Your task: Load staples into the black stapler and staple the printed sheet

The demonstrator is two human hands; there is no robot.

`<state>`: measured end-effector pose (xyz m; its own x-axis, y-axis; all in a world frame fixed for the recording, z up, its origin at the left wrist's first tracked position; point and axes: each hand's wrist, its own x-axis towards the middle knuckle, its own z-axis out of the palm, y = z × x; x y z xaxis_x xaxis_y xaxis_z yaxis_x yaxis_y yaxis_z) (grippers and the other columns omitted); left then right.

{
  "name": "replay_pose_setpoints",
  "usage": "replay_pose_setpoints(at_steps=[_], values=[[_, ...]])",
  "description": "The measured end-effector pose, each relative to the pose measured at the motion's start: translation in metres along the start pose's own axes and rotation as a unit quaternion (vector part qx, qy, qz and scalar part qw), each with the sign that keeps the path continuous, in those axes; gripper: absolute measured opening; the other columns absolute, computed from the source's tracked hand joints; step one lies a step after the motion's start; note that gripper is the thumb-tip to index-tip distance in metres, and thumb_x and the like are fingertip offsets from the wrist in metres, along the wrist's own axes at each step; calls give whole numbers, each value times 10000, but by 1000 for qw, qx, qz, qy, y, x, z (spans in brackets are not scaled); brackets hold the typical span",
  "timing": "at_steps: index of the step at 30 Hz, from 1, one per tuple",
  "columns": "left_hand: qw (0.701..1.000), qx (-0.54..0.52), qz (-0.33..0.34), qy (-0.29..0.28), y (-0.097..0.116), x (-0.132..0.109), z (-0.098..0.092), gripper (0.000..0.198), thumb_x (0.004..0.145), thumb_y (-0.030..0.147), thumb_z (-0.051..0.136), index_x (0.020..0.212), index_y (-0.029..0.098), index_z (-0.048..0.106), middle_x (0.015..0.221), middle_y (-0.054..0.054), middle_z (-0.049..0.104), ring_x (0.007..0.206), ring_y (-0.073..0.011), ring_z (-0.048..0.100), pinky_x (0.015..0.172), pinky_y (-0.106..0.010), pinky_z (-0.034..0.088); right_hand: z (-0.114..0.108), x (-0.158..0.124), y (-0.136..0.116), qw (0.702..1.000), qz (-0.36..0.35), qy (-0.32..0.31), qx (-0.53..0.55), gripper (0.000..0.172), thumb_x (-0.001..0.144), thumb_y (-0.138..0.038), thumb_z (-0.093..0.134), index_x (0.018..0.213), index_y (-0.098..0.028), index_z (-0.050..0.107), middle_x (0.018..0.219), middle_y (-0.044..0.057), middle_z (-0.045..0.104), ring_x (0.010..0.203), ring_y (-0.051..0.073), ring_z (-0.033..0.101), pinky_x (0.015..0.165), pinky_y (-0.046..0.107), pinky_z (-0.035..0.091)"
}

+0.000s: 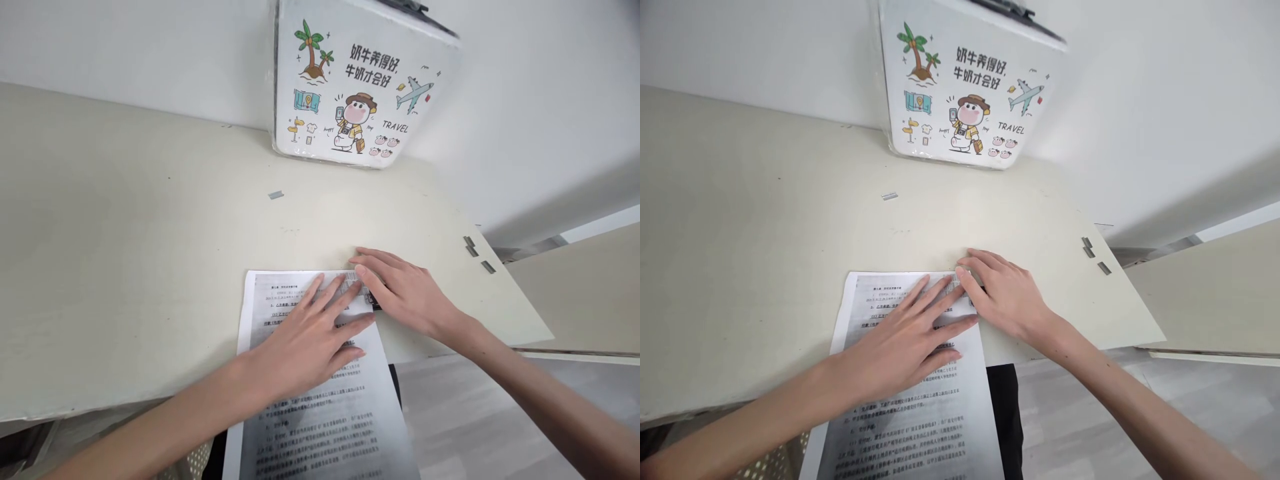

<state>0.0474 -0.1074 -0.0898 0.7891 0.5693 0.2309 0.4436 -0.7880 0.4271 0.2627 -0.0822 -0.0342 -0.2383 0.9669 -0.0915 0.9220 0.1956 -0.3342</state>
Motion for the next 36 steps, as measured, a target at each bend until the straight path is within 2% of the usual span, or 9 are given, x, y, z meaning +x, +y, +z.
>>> replay_pose_setpoints(at_steps=[19, 36], values=[[1000, -1, -5, 14, 0, 1, 2, 455, 1078, 451, 504, 1528, 376, 511, 1742, 5, 249, 1612, -325, 174, 1312, -622, 164, 0, 0, 0, 1000, -7, -10, -19, 454, 1091, -461, 297, 1282, -327, 686, 1527, 11, 598, 1471, 307, 496, 1080, 547, 522], [1000, -1, -7, 5, 1, 1, 0, 446, 1076, 438, 511, 1517, 369, 524, 1741, -4, 252, 1611, -328, 177, 1310, -625, 168, 0, -1, 3, 1000, -12, -19, -9, 452, 1095, -476, 298, 1314, -332, 667, 1557, 15, 571, 1486, 304, 480, 1110, 552, 503]])
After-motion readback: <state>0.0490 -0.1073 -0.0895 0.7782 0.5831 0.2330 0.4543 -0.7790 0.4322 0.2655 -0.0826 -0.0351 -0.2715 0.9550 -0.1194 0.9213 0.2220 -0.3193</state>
